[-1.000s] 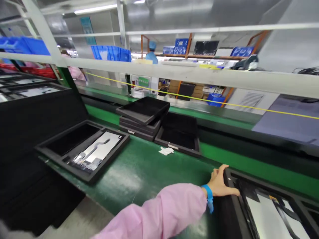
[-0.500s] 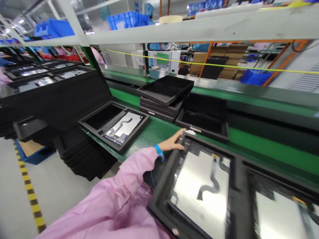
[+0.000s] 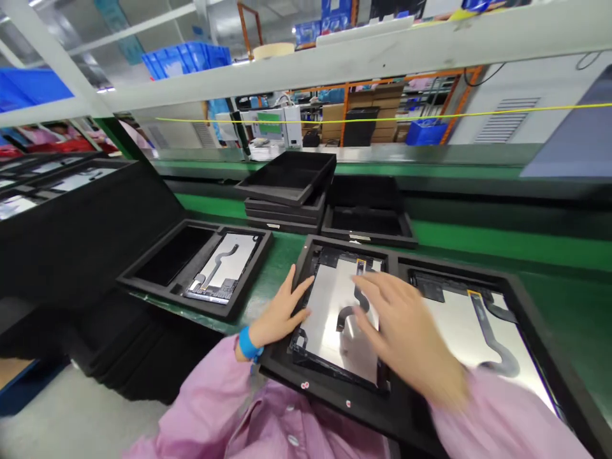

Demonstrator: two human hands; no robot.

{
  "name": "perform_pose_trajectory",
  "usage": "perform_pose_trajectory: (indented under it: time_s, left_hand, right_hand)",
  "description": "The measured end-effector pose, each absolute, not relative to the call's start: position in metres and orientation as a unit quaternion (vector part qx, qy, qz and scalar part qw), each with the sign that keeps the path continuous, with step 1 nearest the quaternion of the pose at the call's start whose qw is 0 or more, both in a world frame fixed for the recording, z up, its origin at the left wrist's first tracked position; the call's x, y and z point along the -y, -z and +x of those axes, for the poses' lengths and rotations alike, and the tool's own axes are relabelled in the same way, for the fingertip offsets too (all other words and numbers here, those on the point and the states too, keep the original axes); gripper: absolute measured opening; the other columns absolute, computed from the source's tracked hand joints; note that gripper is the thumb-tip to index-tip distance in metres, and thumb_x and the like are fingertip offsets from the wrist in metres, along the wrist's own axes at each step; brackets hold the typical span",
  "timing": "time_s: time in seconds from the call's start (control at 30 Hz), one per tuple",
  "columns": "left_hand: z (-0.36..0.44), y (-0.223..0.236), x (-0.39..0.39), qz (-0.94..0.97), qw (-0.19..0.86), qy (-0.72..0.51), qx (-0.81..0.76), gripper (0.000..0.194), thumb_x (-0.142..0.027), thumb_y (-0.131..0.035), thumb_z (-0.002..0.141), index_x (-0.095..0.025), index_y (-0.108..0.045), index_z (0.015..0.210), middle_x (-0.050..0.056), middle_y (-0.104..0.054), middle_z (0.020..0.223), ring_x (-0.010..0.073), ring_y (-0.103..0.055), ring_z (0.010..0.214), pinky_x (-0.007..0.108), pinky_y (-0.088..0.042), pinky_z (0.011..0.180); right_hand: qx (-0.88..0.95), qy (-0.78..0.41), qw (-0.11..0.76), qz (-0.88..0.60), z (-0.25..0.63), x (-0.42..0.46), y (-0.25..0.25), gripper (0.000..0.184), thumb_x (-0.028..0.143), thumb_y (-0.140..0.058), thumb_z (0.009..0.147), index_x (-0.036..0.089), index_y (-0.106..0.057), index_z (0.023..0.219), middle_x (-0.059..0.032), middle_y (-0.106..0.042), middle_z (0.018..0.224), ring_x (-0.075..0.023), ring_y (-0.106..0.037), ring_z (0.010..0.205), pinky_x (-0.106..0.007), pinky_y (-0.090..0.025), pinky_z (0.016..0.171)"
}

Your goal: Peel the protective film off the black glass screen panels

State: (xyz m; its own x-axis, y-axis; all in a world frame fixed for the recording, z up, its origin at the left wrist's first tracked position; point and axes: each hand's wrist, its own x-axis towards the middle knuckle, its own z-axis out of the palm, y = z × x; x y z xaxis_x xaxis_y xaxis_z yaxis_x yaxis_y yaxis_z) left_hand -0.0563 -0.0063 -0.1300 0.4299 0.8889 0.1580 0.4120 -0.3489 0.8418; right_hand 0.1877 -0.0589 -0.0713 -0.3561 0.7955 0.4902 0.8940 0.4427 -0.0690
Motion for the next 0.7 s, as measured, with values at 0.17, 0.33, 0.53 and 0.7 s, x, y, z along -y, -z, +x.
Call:
perform_pose_trajectory:
  time_s: [0.17, 0.33, 0.53, 0.7]
  left_hand:
    - [-0.055, 0.145, 0.013, 0.759, 0.386, -0.321, -0.415, 0.054, -0.021, -0.036, 0.09, -0.016, -0.026, 0.142, 0.012, -0.008, 0.156, 0.0172, -0.006, 0.143, 0.04, -0.011, 0.116]
    - [-0.059, 0.149, 0.01, 0.747, 0.392, -0.342, -0.415, 0.051, -0.021, -0.037, 0.09, -0.019, -0.027, 0.14, 0.01, -0.014, 0.155, 0.0158, -0.007, 0.143, 0.039, -0.009, 0.116]
    - [-0.054, 0.148, 0.01, 0.731, 0.384, -0.378, -0.419, 0.047, -0.022, -0.04, 0.089, -0.022, -0.036, 0.136, 0.008, -0.025, 0.152, 0.0163, -0.018, 0.142, 0.038, -0.016, 0.115]
    - [-0.065, 0.12, 0.036, 0.653, 0.345, -0.465, -0.487, 0.028, -0.036, -0.046, 0.088, -0.016, -0.063, 0.099, 0.011, -0.063, 0.107, 0.0214, -0.058, 0.106, 0.036, -0.044, 0.093]
  right_hand:
    - [0.795, 0.005, 0.075, -0.602, 0.136, -0.058, 0.091, 0.027, 0.023, -0.042, 0.09, 0.012, -0.06, 0.107, -0.014, -0.056, 0.113, -0.0285, -0.051, 0.106, -0.042, -0.045, 0.086]
    - [0.763, -0.026, 0.067, -0.642, 0.123, -0.079, 0.106, 0.034, 0.041, -0.047, 0.091, 0.014, -0.057, 0.108, -0.0139, -0.053, 0.116, -0.0333, -0.046, 0.11, -0.049, -0.041, 0.091]
    - [0.729, -0.054, 0.082, -0.677, 0.127, -0.07, 0.107, 0.041, 0.047, -0.047, 0.09, 0.012, -0.056, 0.11, -0.0133, -0.056, 0.112, -0.031, -0.049, 0.106, -0.045, -0.038, 0.09]
    - [0.734, -0.103, 0.095, -0.664, 0.145, -0.066, 0.044, 0.035, 0.047, -0.049, 0.09, 0.017, -0.066, 0.084, -0.0034, -0.062, 0.087, -0.0158, -0.056, 0.081, -0.025, -0.04, 0.07]
